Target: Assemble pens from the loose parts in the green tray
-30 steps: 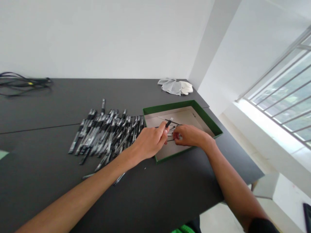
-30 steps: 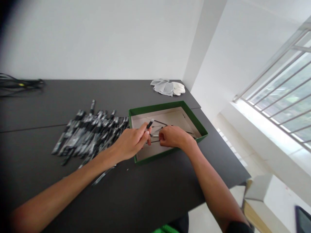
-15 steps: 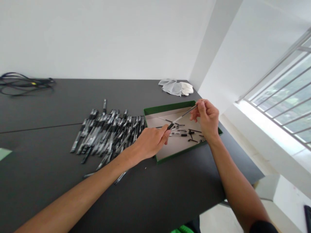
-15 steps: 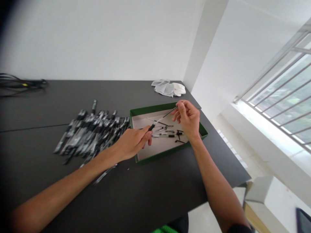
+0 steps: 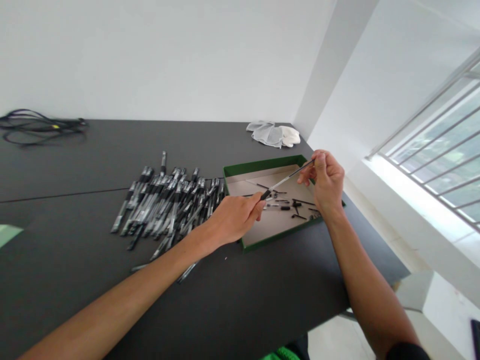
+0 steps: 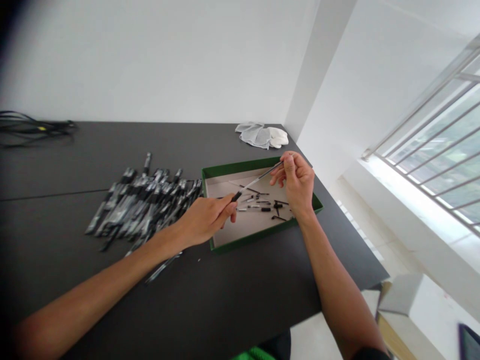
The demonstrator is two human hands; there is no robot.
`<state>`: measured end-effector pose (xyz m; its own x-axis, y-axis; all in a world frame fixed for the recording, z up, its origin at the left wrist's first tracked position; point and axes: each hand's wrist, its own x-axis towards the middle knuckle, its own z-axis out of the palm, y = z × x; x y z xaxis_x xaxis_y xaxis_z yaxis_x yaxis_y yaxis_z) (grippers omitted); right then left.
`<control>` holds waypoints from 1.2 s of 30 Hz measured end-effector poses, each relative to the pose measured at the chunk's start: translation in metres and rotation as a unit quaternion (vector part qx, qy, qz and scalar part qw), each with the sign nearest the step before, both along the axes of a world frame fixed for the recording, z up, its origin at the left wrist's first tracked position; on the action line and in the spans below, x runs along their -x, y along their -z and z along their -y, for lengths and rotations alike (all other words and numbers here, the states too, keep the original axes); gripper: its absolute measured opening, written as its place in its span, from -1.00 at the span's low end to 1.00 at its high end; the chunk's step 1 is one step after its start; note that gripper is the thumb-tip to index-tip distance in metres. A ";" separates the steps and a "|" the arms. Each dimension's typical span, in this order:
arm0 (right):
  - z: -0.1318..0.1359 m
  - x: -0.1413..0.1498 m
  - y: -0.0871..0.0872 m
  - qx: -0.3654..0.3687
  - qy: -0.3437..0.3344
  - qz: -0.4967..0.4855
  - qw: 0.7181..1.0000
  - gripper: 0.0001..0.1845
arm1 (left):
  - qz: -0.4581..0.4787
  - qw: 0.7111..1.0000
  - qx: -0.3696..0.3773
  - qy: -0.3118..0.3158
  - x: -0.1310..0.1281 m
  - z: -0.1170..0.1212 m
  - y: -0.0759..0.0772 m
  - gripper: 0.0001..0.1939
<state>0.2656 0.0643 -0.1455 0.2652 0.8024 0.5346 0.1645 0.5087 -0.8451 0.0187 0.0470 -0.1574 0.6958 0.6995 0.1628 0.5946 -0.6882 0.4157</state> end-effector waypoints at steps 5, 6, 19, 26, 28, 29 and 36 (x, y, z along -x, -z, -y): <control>0.000 -0.003 -0.001 0.014 -0.015 0.017 1.000 -0.60 | -0.014 1.000 0.002 0.008 0.000 -0.001 -0.002 -0.53; 0.000 -0.003 -0.001 0.018 -0.020 0.018 0.999 -0.60 | -0.013 1.000 0.004 0.012 0.000 -0.001 -0.002 -0.54; 0.011 -0.006 -0.011 -0.021 -0.038 0.078 0.996 -0.60 | -0.043 0.999 0.013 0.013 0.000 0.000 -0.008 -0.56; 0.012 -0.012 -0.009 -0.036 -0.061 0.095 0.993 -0.57 | -0.031 0.999 0.013 0.023 0.000 0.001 -0.007 -0.56; 0.011 -0.013 -0.009 -0.038 -0.068 0.093 0.993 -0.57 | -0.030 0.999 0.010 0.026 0.000 0.000 -0.007 -0.57; 0.011 -0.014 -0.009 -0.036 -0.067 0.092 0.993 -0.56 | -0.028 0.999 0.009 0.027 0.000 0.000 -0.006 -0.57; 0.010 -0.007 -0.006 0.043 -0.103 0.123 0.986 -0.58 | -0.015 0.999 0.009 0.035 0.001 -0.002 -0.004 -0.59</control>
<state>0.2727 0.0542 -0.1399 -0.0376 0.8706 0.4905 0.2695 0.4815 -0.8340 0.0181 0.0489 -0.1535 0.7475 0.6516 0.1290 0.5576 -0.7211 0.4112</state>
